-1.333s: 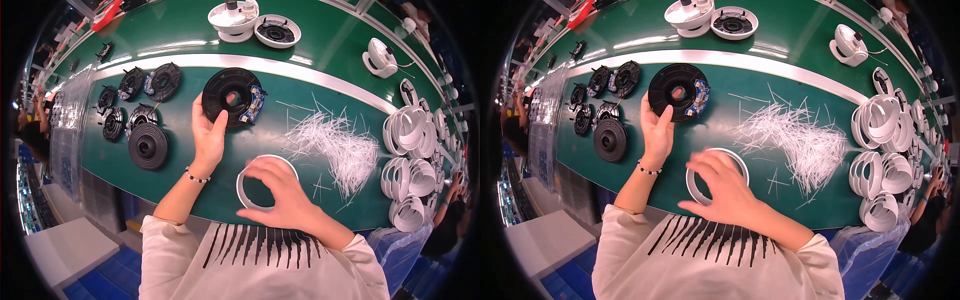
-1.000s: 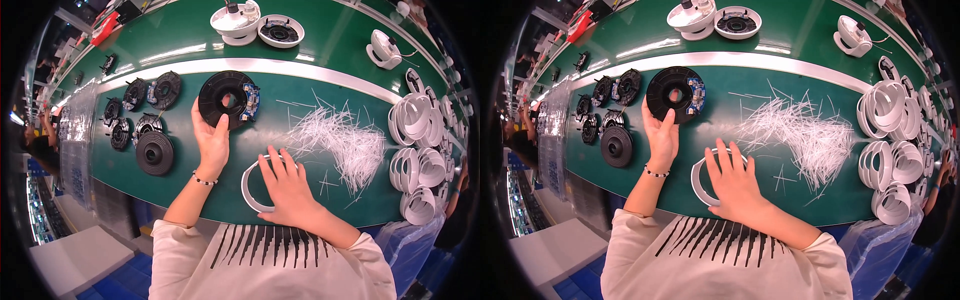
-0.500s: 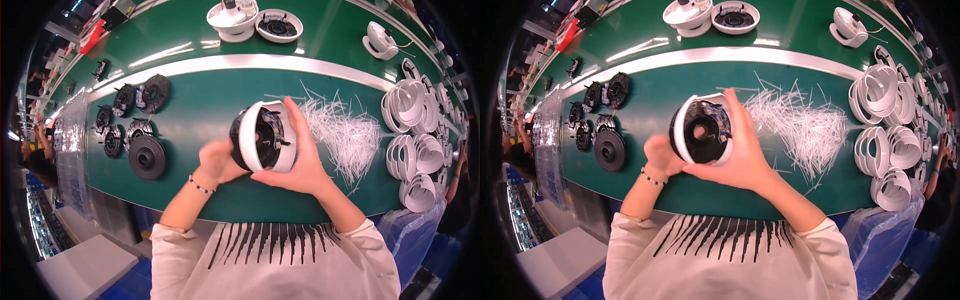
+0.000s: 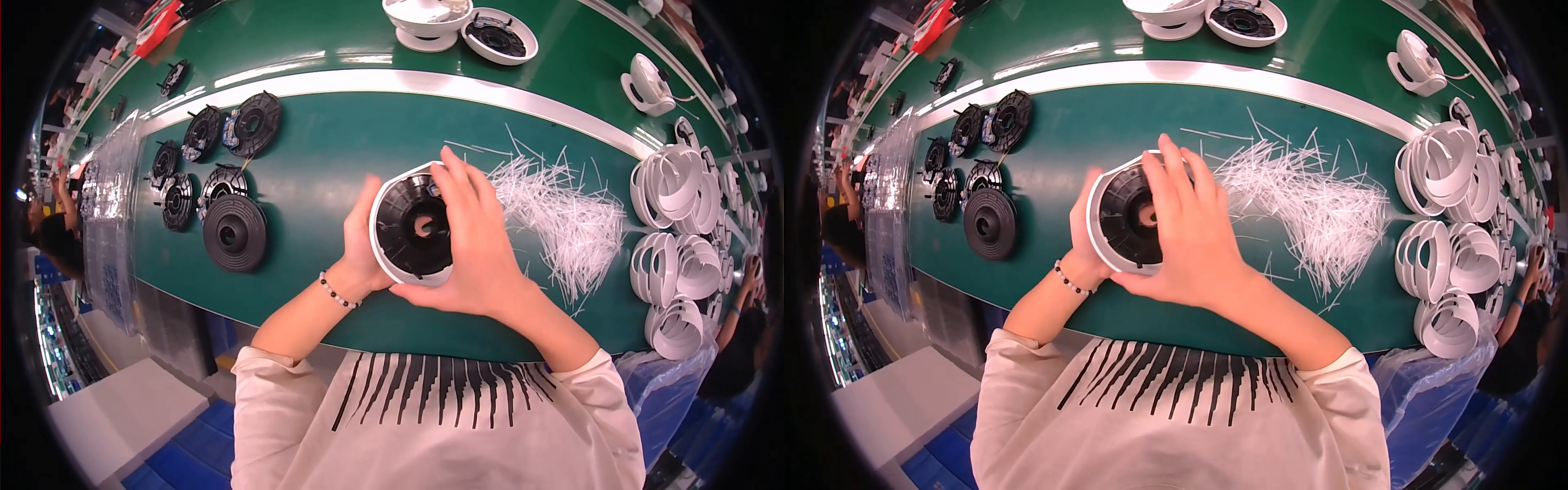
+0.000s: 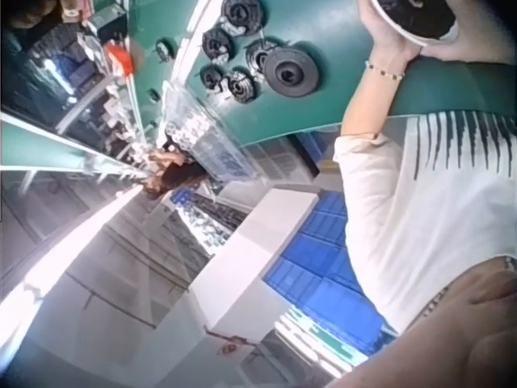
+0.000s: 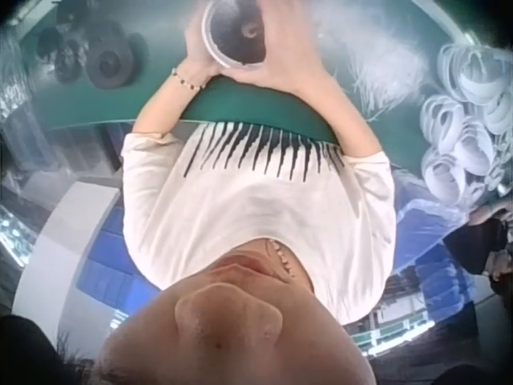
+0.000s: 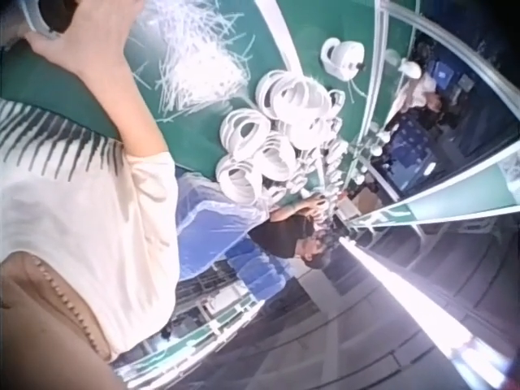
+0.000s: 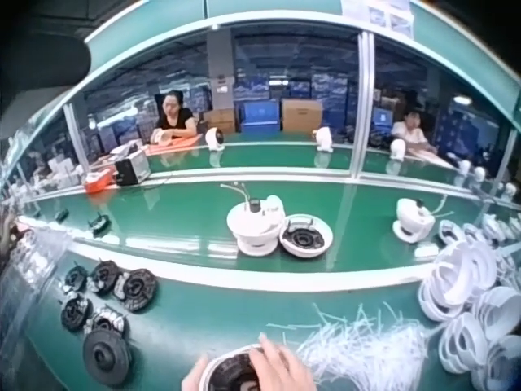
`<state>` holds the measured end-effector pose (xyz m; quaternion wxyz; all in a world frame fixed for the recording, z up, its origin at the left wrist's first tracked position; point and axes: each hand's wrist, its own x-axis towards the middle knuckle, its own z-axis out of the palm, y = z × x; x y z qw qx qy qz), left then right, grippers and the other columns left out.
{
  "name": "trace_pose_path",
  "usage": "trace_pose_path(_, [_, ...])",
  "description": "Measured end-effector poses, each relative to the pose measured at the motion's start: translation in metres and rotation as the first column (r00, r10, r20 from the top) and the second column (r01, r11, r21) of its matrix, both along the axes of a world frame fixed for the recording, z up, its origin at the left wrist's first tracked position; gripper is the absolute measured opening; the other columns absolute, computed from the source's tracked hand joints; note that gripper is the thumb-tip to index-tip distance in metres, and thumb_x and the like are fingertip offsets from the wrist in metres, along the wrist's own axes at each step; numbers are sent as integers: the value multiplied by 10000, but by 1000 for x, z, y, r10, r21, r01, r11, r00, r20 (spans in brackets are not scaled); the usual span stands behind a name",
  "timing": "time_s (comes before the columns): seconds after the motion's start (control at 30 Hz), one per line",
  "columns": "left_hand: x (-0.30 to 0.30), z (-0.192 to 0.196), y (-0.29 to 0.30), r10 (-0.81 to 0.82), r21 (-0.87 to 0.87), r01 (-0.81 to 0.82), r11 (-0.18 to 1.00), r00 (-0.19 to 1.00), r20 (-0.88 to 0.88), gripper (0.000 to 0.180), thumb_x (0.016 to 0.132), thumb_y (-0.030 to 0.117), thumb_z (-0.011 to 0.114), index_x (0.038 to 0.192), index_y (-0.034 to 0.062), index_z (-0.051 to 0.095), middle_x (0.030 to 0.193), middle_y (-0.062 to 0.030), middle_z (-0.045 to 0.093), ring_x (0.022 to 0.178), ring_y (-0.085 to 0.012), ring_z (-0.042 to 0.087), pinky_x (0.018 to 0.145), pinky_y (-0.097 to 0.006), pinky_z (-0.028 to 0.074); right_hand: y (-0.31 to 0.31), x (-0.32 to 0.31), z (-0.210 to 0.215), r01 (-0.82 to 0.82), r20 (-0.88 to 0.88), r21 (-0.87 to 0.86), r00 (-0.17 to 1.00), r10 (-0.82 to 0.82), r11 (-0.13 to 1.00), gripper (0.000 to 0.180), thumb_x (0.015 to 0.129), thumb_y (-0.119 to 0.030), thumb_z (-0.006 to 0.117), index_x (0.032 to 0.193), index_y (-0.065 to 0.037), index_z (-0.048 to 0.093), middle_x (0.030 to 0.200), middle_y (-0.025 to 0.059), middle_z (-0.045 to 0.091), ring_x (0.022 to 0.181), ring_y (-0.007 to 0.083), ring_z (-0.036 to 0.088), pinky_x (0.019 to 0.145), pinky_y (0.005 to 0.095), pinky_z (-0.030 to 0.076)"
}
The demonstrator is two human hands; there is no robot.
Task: Assembling circular electronic components into plastic housings on a production line.
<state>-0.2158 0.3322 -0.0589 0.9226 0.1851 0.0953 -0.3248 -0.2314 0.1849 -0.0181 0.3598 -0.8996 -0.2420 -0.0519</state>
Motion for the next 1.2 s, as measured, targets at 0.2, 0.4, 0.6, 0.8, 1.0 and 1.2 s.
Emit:
trace_pose_path(0.2, [4,-11,9,-114,-154,128,980,989,96,846,761,708,136,1232,44,366,1179,-144,457,1054,-263,488,882,-400,426,-3,12,4,-117,-39,-41,993,116,992,1025,434,-375,783,1219,58,286,1266,233,296,1140,389,311,888,464,309])
trace_pose_path(0.4, [3,6,-2,-8,41,-3,999,964,267,637,746,350,444,1277,28,302,1205,-148,435,1090,-248,455,928,-368,374,5,3,-22,99,173,81,979,-112,992,1036,430,-401,754,1232,47,273,1258,253,294,1125,421,337,864,451,315])
trace_pose_path(0.6, [20,16,-19,89,153,-116,981,981,172,573,766,360,409,1206,-8,396,1173,-157,478,1050,-268,491,924,-376,379,-13,2,-23,114,247,195,955,-161,974,1055,512,-488,730,1276,36,225,1320,243,240,1219,429,214,968,490,219])
trace_pose_path(0.8, [128,12,23,328,344,-344,874,939,105,475,847,264,354,1220,-30,348,1216,-200,425,1128,-354,407,976,-497,291,-114,-22,17,419,471,113,776,-420,901,585,598,-276,714,1106,-76,505,1241,145,416,1184,357,318,952,487,251])
trace_pose_path(1.0, [257,-31,91,431,315,-479,819,877,214,454,799,236,436,1144,-56,395,1208,-223,415,1129,-348,390,965,-493,287,-225,-102,13,902,500,-184,429,-753,391,317,685,-107,618,979,-5,555,1054,135,544,1028,299,465,903,384,338])
trace_pose_path(1.2, [299,-39,61,535,426,-644,635,765,360,260,810,147,501,988,-42,486,1040,-152,538,962,-198,516,864,-311,398,-252,-134,-11,874,358,-218,485,-797,434,102,736,-60,584,823,-8,589,844,139,593,867,297,544,910,429,339])
